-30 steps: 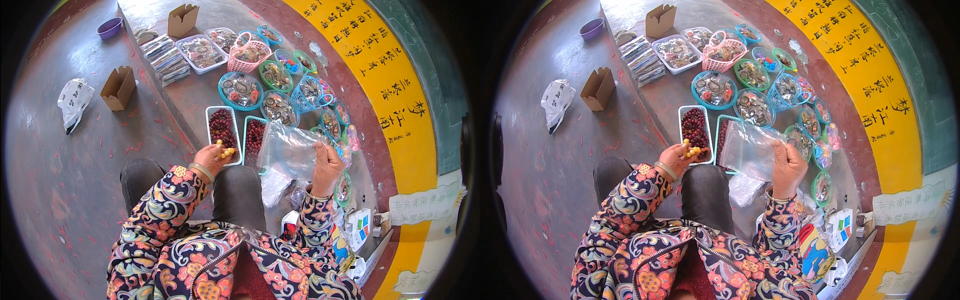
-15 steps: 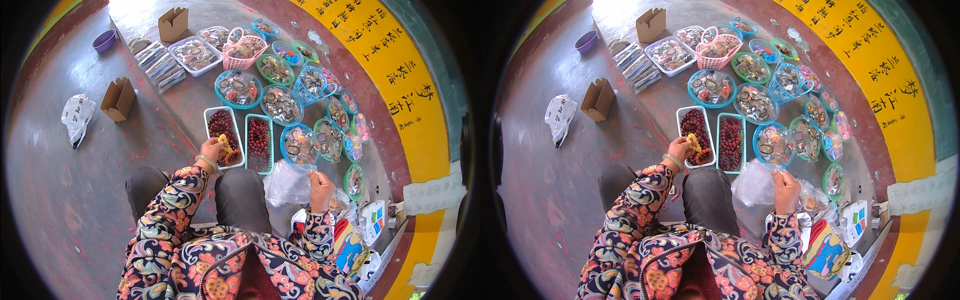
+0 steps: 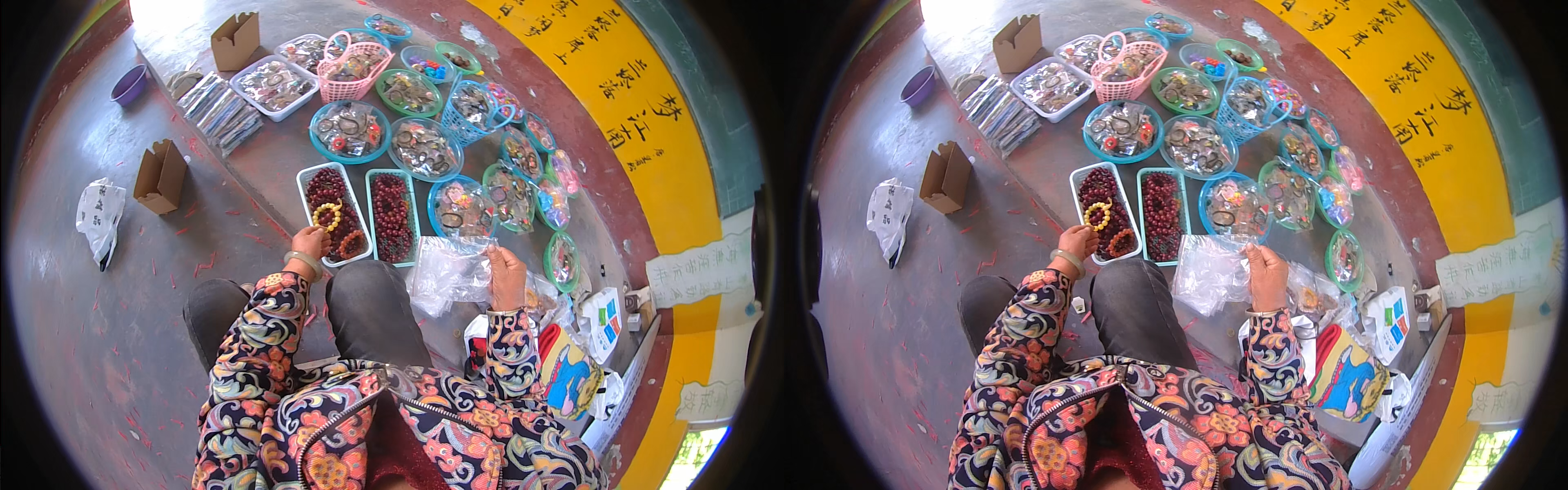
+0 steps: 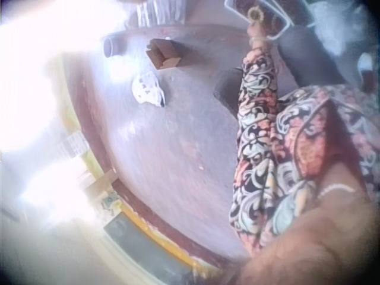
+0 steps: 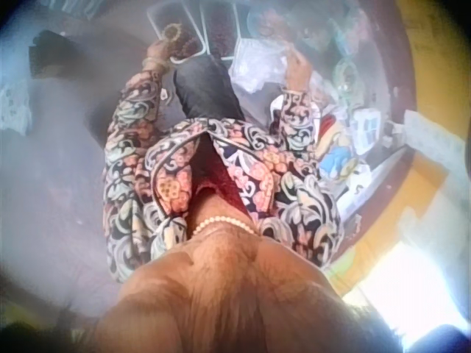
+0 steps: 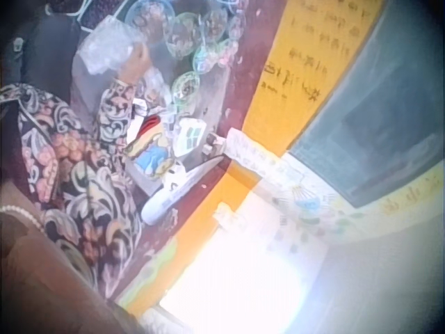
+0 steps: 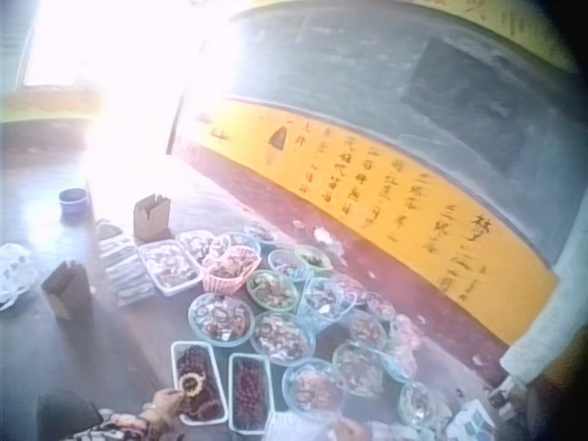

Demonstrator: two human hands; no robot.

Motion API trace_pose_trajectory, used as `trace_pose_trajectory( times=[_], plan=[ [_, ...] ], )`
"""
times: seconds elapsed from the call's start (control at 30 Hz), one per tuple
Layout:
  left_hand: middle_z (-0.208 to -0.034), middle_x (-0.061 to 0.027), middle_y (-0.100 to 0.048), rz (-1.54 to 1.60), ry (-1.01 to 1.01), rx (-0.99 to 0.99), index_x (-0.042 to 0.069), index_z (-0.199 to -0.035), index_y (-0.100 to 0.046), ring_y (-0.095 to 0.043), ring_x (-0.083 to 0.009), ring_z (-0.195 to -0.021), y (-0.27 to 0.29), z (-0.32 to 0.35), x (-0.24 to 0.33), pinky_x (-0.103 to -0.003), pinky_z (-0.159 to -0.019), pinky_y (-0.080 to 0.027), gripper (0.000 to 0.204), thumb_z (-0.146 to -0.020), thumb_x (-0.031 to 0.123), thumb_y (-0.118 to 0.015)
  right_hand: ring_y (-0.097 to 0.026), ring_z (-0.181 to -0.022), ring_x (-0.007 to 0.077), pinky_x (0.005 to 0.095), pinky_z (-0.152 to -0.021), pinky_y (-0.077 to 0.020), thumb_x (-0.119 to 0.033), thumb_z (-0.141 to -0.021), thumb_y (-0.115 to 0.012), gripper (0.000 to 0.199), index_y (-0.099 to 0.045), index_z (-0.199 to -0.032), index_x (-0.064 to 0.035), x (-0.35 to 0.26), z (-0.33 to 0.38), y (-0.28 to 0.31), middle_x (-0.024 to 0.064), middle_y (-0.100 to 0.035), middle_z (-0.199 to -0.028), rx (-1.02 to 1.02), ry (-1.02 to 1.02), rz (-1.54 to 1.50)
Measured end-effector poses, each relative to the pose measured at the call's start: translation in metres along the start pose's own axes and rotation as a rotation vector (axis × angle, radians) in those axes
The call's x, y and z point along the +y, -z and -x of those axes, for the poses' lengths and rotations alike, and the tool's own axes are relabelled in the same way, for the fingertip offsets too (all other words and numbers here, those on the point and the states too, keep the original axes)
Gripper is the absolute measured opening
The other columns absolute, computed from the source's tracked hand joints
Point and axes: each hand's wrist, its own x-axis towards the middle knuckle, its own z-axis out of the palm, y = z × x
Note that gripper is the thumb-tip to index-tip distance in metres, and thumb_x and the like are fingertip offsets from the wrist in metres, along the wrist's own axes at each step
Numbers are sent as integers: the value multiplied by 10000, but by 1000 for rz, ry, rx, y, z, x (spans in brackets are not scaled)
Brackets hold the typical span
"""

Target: The person sits on the ground and packs beaded bracelets into small plastic bags. They pick up bracelets from rectangular trays, place them into bags, and set the filled bags aside.

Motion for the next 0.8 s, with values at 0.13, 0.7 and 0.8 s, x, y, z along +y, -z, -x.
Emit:
trace_pose_trajectory(
  times=[0.13, 0.7, 0.8],
  plan=[
    [-902, -103, -618, -11, -34, -68, -4, -1052, -539, -608, -193, -758, 0, 13, 10, -284, -633, -509, 237, -878, 147, -480, -400, -428, 10, 163, -359, -280, -238, -846, -600, 193, -625, -783, -57, 32, -3, 24, -57, -504, -582, -87, -147, -182],
    [-938, -95, -632, 7, -274, -374, 11, -1038, -566, -605, -174, -859, 4, 152, 138, -277, -742, -481, 208, -894, 138, -485, -568, -677, 82, 232, -606, -441, -100, -714, -627, 169, -652, -850, -5, 88, 11, 58, 38, -635, -736, -458, -154, 267],
    [-931, -87, -629, -27, -209, -326, 16, -1034, -569, -603, -169, -845, 18, 131, 114, -279, -737, -480, 211, -896, 148, -479, -575, -693, 88, 237, -632, -445, -116, -714, -625, 174, -665, -847, -12, 82, 7, 56, 37, -643, -743, -412, -98, 274]
  ],
)
